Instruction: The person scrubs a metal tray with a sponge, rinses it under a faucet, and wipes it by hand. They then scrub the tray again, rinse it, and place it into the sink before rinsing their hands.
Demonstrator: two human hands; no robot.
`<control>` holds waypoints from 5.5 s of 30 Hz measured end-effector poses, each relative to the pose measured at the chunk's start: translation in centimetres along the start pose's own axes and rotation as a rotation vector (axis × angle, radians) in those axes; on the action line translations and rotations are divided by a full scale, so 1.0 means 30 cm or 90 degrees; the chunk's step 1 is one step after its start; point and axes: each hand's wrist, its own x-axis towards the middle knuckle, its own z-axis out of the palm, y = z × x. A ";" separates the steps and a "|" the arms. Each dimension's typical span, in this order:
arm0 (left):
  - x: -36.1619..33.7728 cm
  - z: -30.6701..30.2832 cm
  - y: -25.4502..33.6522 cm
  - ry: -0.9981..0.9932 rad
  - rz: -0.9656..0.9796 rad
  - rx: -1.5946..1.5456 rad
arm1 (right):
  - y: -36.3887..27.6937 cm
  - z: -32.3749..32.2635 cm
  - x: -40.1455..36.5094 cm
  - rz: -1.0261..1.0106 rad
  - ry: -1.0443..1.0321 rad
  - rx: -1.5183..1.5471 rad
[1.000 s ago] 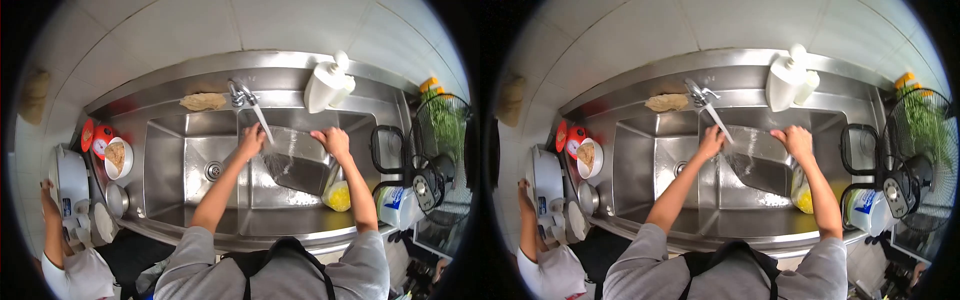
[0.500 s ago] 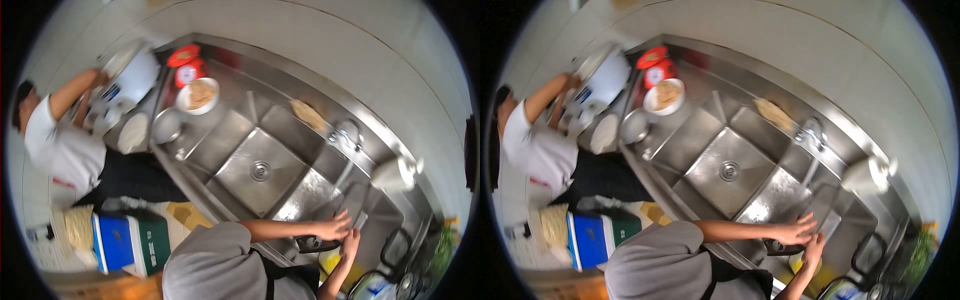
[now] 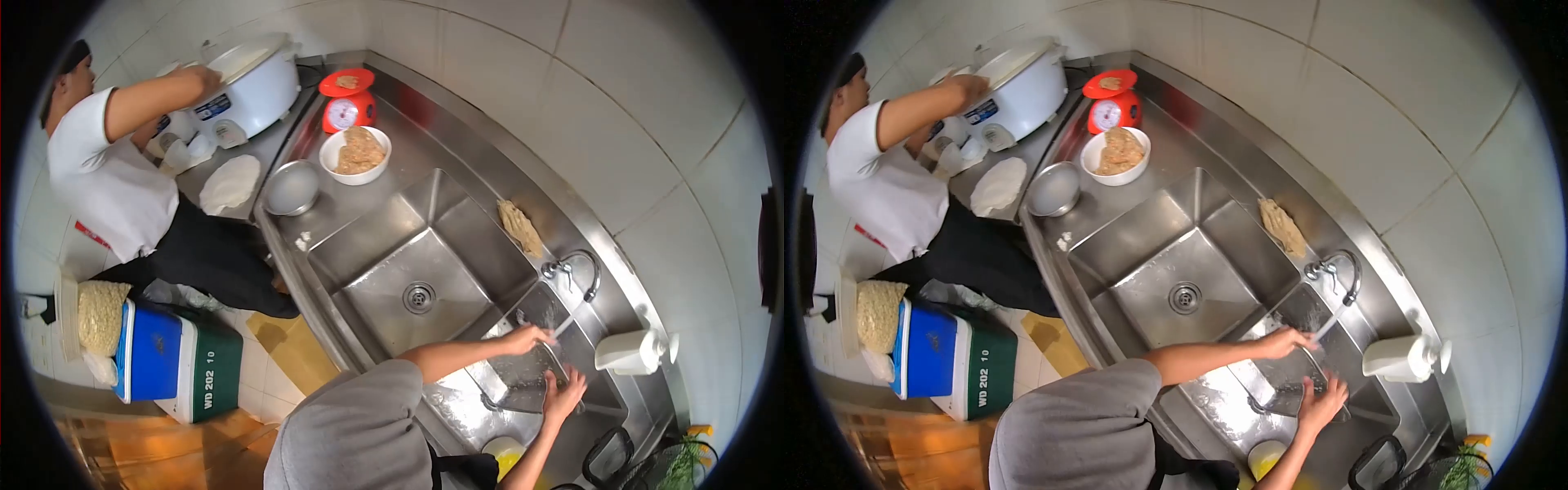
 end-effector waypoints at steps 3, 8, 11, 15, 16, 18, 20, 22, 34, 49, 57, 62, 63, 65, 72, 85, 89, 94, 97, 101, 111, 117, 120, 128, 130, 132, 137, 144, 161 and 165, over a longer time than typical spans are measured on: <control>0.069 0.031 -0.037 0.000 0.059 -0.120 | 0.101 0.082 0.082 -0.097 -0.065 -0.014; 0.111 0.081 -0.051 0.017 0.035 -0.210 | 0.155 0.153 0.081 -0.020 -0.105 0.023; 0.117 0.070 -0.011 -0.023 -0.015 -0.229 | 0.147 0.116 0.029 0.067 -0.106 -0.007; 0.070 0.075 -0.047 -0.009 -0.178 -0.053 | 0.164 -0.010 -0.048 0.120 0.001 0.076; 0.052 0.071 -0.077 0.021 -0.190 0.007 | 0.178 -0.051 -0.063 0.124 0.059 0.143; 0.025 0.086 -0.206 0.130 -0.107 0.070 | 0.221 -0.132 -0.112 0.234 0.074 0.160; 0.017 0.055 -0.212 0.238 -0.042 0.176 | 0.232 -0.240 -0.137 0.297 0.062 0.185; 0.003 0.071 -0.199 0.336 -0.041 0.168 | 0.334 -0.259 -0.187 0.298 0.097 0.138; -0.170 0.208 -0.369 -0.140 -0.513 0.227 | 0.560 -0.249 -0.200 0.425 0.072 0.229; 0.010 -0.004 -0.022 -0.448 -0.515 0.484 | 0.921 -0.018 -0.362 0.695 -0.394 0.286; 0.134 -0.179 0.317 -0.337 -0.365 0.431 | 0.866 0.224 -0.455 0.799 -0.336 0.666; 0.162 -0.224 0.373 -0.267 -0.353 0.408 | 0.724 0.277 -0.381 0.821 -0.174 0.742; 0.162 -0.230 0.363 -0.264 -0.360 0.410 | 0.720 0.298 -0.385 0.822 -0.171 0.748; 0.154 -0.229 0.347 -0.261 -0.351 0.374 | 0.721 0.336 -0.393 0.798 -0.003 0.648; 0.158 -0.187 0.201 -0.304 -0.341 0.283 | 0.840 0.302 -0.437 0.705 0.184 0.648; 0.182 0.008 -0.043 -0.162 -0.277 0.010 | 0.608 0.097 -0.546 0.635 0.658 0.588; 0.216 0.029 -0.032 -0.181 -0.205 -0.078 | 0.559 0.053 -0.576 0.662 0.697 0.605; 0.292 0.031 -0.043 -0.168 -0.212 -0.151 | 0.590 0.124 -0.623 0.678 0.695 0.628; 0.307 0.029 0.006 -0.166 -0.207 -0.099 | 0.601 0.173 -0.626 0.677 0.680 0.632; 0.279 0.025 0.080 -0.155 -0.056 0.124 | 0.603 0.200 -0.644 0.747 0.624 0.624; 0.167 0.015 0.169 -0.233 -0.084 0.278 | 0.721 0.400 -0.590 0.953 0.093 0.429; 0.105 -0.057 0.082 -0.256 -0.155 0.212 | 0.754 0.664 -0.500 0.861 -0.106 0.419; 0.072 -0.048 0.120 -0.280 -0.174 0.182 | 0.732 0.768 -0.440 0.740 -0.192 0.370; 0.026 0.018 0.108 -0.329 -0.287 0.102 | 0.334 0.707 0.084 0.498 -0.087 0.747; 0.043 -0.032 0.076 -0.359 -0.266 0.131 | 0.208 0.649 0.178 0.603 -0.099 1.053; 0.043 -0.062 0.028 -0.302 -0.313 0.109 | 0.103 0.653 0.240 0.588 -0.059 1.142; 0.002 -0.034 0.117 -0.226 -0.419 0.077 | -0.033 0.578 0.234 0.659 0.030 1.365; -0.046 -0.058 0.059 -0.166 -0.449 -0.038 | -0.135 0.617 0.105 0.795 -0.009 1.556; -0.070 0.035 0.130 -0.176 -0.485 -0.094 | -0.002 0.602 0.210 0.934 0.425 1.392; -0.100 0.051 0.136 -0.164 -0.499 -0.106 | -0.001 0.604 0.290 0.970 0.523 1.329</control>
